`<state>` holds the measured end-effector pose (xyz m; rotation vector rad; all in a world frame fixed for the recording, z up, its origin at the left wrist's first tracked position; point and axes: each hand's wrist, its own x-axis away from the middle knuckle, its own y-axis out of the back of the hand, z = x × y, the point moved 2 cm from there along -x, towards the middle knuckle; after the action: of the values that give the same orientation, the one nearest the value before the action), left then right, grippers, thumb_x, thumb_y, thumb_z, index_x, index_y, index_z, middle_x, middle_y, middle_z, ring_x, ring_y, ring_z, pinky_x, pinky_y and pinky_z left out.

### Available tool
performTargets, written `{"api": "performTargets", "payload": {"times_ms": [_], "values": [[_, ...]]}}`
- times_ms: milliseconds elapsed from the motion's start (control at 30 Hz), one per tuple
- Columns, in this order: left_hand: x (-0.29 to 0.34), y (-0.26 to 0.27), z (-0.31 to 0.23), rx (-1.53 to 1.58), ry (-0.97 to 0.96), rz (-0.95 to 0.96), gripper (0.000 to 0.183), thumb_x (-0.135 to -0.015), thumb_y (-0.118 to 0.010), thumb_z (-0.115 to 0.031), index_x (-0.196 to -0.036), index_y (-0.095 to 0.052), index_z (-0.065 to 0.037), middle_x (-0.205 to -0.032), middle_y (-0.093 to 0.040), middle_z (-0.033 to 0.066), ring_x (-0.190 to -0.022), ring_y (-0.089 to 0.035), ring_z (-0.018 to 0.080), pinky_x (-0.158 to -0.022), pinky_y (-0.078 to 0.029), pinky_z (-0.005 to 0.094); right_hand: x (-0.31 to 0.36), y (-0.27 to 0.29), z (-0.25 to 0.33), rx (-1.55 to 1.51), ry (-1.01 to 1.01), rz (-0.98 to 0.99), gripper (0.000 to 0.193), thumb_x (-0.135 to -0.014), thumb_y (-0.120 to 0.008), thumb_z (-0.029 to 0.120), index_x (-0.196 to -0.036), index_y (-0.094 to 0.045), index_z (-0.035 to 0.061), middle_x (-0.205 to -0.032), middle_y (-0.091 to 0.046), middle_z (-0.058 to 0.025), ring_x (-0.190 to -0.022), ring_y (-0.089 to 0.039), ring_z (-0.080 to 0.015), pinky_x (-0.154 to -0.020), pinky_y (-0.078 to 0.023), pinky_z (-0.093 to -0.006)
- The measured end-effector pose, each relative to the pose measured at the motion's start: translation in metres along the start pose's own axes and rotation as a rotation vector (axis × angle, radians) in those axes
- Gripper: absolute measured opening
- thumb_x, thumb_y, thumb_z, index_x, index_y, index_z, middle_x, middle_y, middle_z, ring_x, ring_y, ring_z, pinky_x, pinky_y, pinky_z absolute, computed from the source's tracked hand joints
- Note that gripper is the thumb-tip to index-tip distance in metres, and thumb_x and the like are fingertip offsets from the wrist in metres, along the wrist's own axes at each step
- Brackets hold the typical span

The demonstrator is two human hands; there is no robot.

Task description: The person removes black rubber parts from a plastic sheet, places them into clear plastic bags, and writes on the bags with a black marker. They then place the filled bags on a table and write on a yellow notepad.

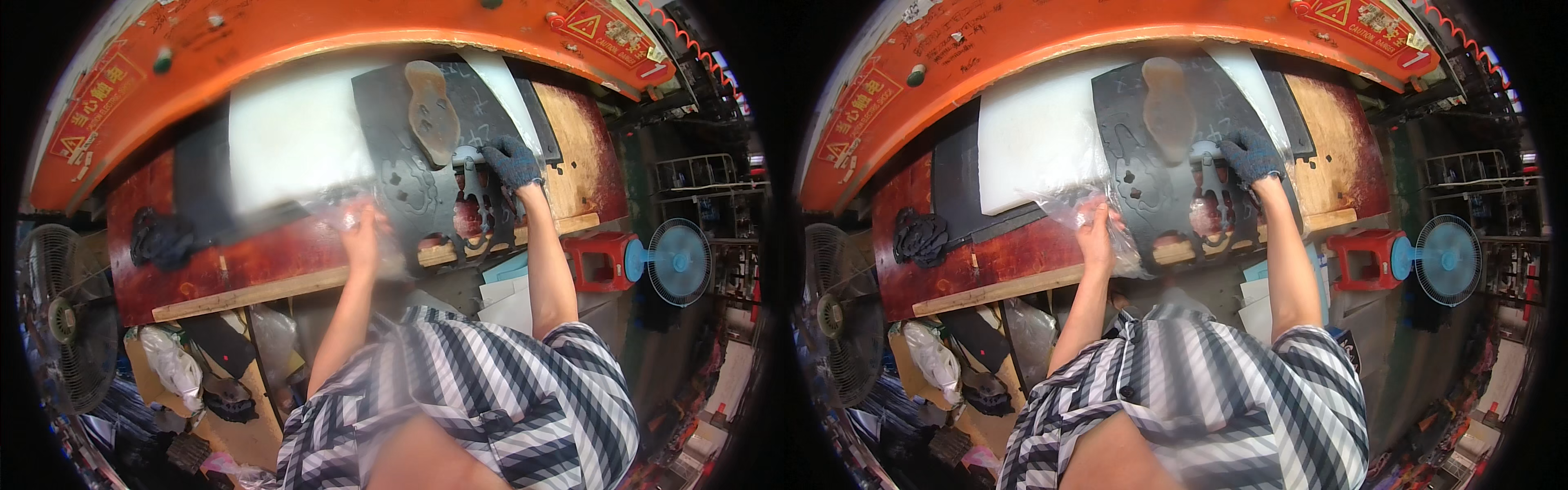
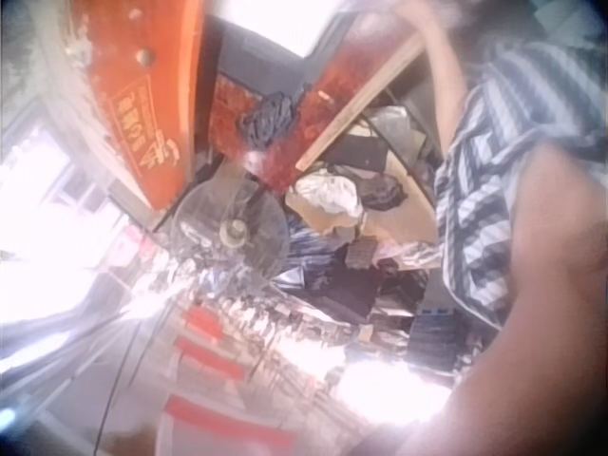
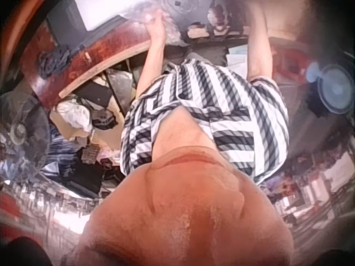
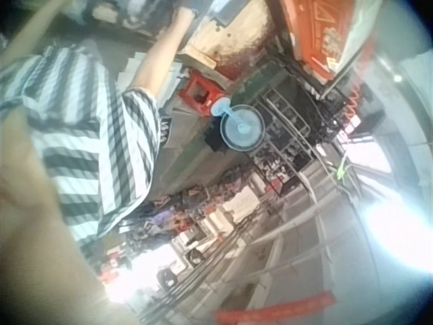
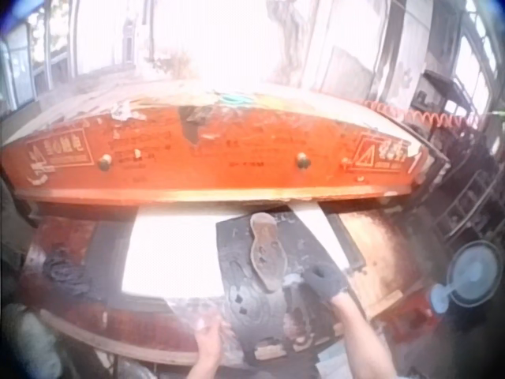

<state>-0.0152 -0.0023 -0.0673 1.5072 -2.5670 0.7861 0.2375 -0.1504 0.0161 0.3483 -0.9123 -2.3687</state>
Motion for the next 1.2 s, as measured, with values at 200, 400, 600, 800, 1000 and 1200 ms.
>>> {"api": "performTargets", "payload": {"times_ms": [200,400,600,800,1000,1200], "values": [[-0.003,0.010,0.004,-0.060,0.120,-0.007,0.029,-0.091,-0.059,-0.024,-0.109,-0.054,-0.002,-0.089,-0.061,0.0087,-0.072,-0.059,0.0146,-0.061,-0.050,0.0289,0.024,-0.014,0.019,-0.022,-0.056,-0.024,0.031,-0.076,-0.067,0.032,-0.087,-0.066,0.0034,-0.078,-0.065,-0.0092,-0.069,-0.061,-0.0221,-0.064,-0.048,-0.0329],[-0.008,0.002,0.014,-0.386,0.016,0.199,0.042,-0.088,-0.064,-0.031,-0.118,-0.053,-0.003,-0.106,-0.058,0.0063,-0.101,-0.052,0.0155,-0.089,-0.042,0.0305,0.041,-0.039,0.063,0.354,0.365,-0.125,0.047,-0.071,-0.072,0.037,-0.106,-0.062,0.0062,-0.098,-0.062,-0.0151,-0.089,-0.058,-0.0331,-0.081,-0.046,-0.0414],[-0.021,-0.025,-0.018,-0.441,-0.304,0.307,0.025,-0.088,-0.064,-0.028,-0.095,-0.063,-0.004,-0.085,-0.057,-0.0017,-0.080,-0.050,0.0104,-0.073,-0.042,0.0264,0.030,-0.067,0.070,0.473,0.377,-0.377,0.055,-0.069,-0.071,0.042,-0.109,-0.061,0.0058,-0.100,-0.060,-0.0166,-0.088,-0.057,-0.0359,-0.077,-0.045,-0.0444],[-0.067,-0.049,-0.054,-0.525,-0.331,0.150,0.031,-0.088,-0.063,-0.029,-0.080,-0.061,0.001,-0.066,-0.060,0.0083,-0.061,-0.053,0.0168,-0.059,-0.045,0.0321,-0.001,-0.081,0.077,0.369,0.220,-0.357,0.055,-0.067,-0.073,0.044,-0.106,-0.063,0.0073,-0.091,-0.062,-0.0175,-0.081,-0.059,-0.0351,-0.072,-0.047,-0.0430],[-0.080,-0.016,-0.078,-1.053,-0.550,0.084,0.019,-0.084,-0.064,-0.018,-0.097,-0.064,-0.003,-0.085,-0.065,0.0116,-0.075,-0.060,0.0244,-0.067,-0.047,0.0329,-0.018,-0.088,0.059,0.210,0.174,-0.323,0.041,-0.078,-0.062,0.039,-0.107,-0.063,0.0093,-0.101,-0.063,-0.0176,-0.093,-0.061,-0.0347,-0.080,-0.047,-0.0423],[0.028,0.070,-0.087,-1.196,-0.813,0.067,0.024,-0.079,-0.065,-0.016,-0.101,-0.063,-0.008,-0.096,-0.065,0.0080,-0.084,-0.059,0.0245,-0.074,-0.044,0.0356,-0.019,-0.103,0.035,0.155,0.171,-0.577,0.030,-0.084,-0.051,0.030,-0.097,-0.066,0.0081,-0.094,-0.065,-0.0161,-0.088,-0.061,-0.0352,-0.077,-0.047,-0.0433]]}}
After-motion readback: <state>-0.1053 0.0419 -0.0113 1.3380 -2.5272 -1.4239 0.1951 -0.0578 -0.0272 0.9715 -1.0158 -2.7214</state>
